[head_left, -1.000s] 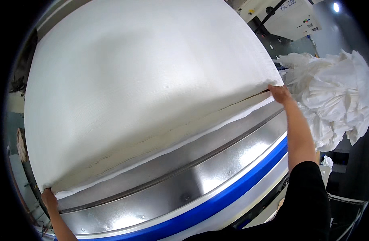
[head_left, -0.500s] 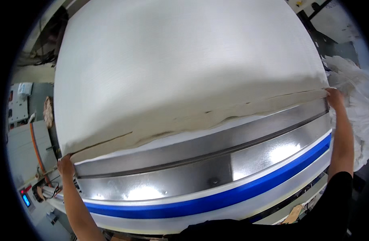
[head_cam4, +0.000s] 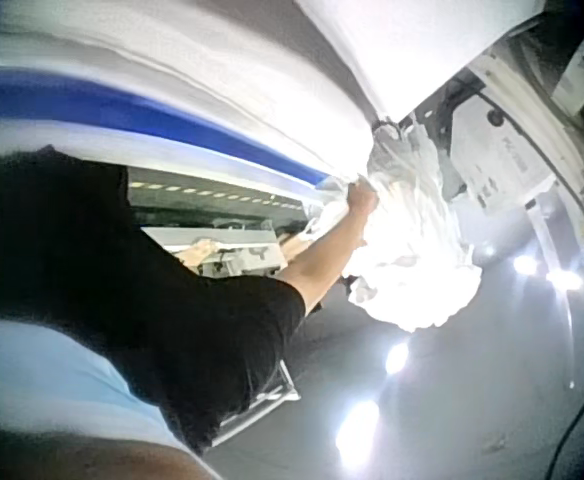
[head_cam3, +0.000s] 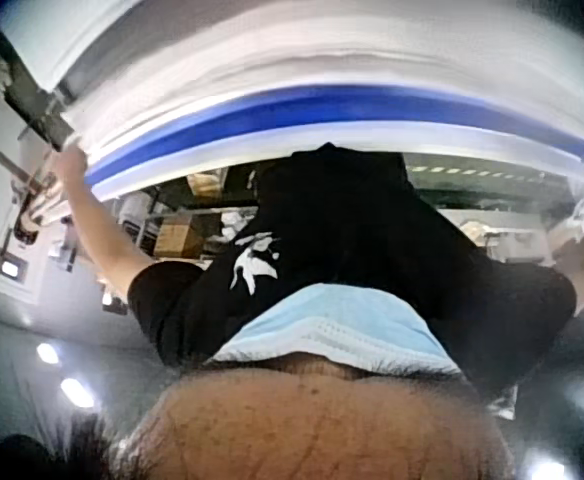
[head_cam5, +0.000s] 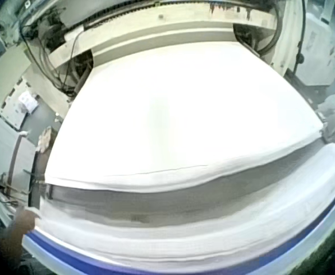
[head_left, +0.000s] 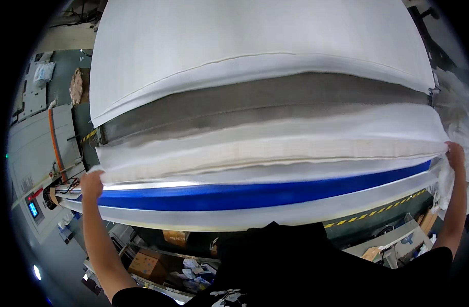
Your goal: The person repeatedly folds a large white sheet of material on a metal table. They align the sheet, fold it in half, and smooth the crease with their hands. This folding process is performed multiple times in a repetitive sequence.
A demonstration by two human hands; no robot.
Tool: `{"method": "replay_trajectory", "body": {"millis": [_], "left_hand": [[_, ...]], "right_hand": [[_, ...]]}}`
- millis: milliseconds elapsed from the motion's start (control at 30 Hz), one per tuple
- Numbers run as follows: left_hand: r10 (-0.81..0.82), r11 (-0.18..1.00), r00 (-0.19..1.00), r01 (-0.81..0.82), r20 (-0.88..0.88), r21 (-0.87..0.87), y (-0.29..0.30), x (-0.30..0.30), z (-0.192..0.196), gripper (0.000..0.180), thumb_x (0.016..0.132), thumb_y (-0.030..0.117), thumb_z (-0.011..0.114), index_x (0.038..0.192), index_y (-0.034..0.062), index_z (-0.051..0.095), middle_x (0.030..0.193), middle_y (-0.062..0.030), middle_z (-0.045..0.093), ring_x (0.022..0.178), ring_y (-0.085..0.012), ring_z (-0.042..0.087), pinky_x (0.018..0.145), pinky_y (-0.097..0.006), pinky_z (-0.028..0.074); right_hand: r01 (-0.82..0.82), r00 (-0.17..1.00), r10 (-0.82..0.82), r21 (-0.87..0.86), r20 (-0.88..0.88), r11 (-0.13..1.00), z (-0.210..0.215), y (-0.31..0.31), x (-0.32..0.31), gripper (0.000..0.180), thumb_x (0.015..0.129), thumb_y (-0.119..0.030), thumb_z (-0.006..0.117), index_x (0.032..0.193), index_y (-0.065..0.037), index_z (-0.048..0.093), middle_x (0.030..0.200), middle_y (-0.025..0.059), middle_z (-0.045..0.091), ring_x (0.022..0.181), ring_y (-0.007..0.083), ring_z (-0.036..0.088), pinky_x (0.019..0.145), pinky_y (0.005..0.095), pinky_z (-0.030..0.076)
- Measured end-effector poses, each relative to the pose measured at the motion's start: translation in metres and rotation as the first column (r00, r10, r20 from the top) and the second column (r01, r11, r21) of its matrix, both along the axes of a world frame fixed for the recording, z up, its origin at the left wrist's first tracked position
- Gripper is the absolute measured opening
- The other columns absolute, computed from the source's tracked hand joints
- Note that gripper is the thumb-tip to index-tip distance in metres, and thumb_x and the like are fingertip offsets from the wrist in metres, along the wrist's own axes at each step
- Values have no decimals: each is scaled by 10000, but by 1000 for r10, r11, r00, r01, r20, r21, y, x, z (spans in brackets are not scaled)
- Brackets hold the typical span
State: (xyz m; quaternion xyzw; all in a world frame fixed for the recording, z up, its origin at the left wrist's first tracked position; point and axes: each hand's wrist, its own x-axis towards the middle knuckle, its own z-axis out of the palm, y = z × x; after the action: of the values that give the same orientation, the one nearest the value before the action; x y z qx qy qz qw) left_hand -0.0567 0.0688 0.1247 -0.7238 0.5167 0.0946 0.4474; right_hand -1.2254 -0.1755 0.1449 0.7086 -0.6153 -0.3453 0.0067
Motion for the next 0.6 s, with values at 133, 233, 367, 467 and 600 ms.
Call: {"method": "replay_trajectory", "body": {"millis": [133, 233, 367, 467, 600], "left_hand": [[-33, 941, 999, 31, 0, 336, 63, -11, -34, 386, 748, 98, 570, 1109, 213, 646, 1087, -38, 653, 1052, -213, 600, 1010, -439, 365], [-53, 859, 999, 46, -1, 509, 75, -37, -46, 340, 748, 117, 581, 1067, 194, 668, 1106, -33, 647, 1078, -216, 591, 953, -449, 402], [-29, 809, 999, 14, 16, 587, 102, -37, -69, 224, 771, 135, 587, 962, 150, 702, 1070, -50, 663, 1043, -241, 610, 836, -430, 471], [8, 788, 1000, -25, 30, 615, 103, -35, -78, 193, 787, 157, 589, 938, 137, 707, 1043, -61, 675, 1001, -258, 630, 783, -428, 500], [72, 829, 994, -105, 82, 549, 106, -23, -112, 234, 820, 227, 561, 966, 119, 708, 1056, -93, 674, 1005, -280, 637, 787, -444, 515]], "right_hand": [[-142, 971, 170, 164, -169, 976, -13, 61, 39, 192, 750, -117, 562, 909, -128, 669, 832, 110, 658, 828, 296, 629, 775, 426, 480], [-120, 934, 208, 291, -291, 949, -26, 89, 40, 135, 765, -144, 554, 816, -123, 676, 793, 99, 661, 794, 280, 642, 755, 430, 489], [-87, 930, 217, 395, -296, 914, -48, 110, 31, 165, 800, -172, 529, 755, -123, 681, 771, 102, 660, 793, 279, 647, 718, 436, 492], [-136, 913, 282, 430, -295, 892, -72, 117, 18, 193, 813, -180, 518, 741, -101, 678, 772, 110, 657, 796, 280, 642, 714, 439, 489], [-272, 887, 383, 379, -258, 885, -103, 137, -81, 190, 809, -167, 526, 717, -65, 658, 766, 119, 607, 771, 300, 579, 689, 444, 450]]}}
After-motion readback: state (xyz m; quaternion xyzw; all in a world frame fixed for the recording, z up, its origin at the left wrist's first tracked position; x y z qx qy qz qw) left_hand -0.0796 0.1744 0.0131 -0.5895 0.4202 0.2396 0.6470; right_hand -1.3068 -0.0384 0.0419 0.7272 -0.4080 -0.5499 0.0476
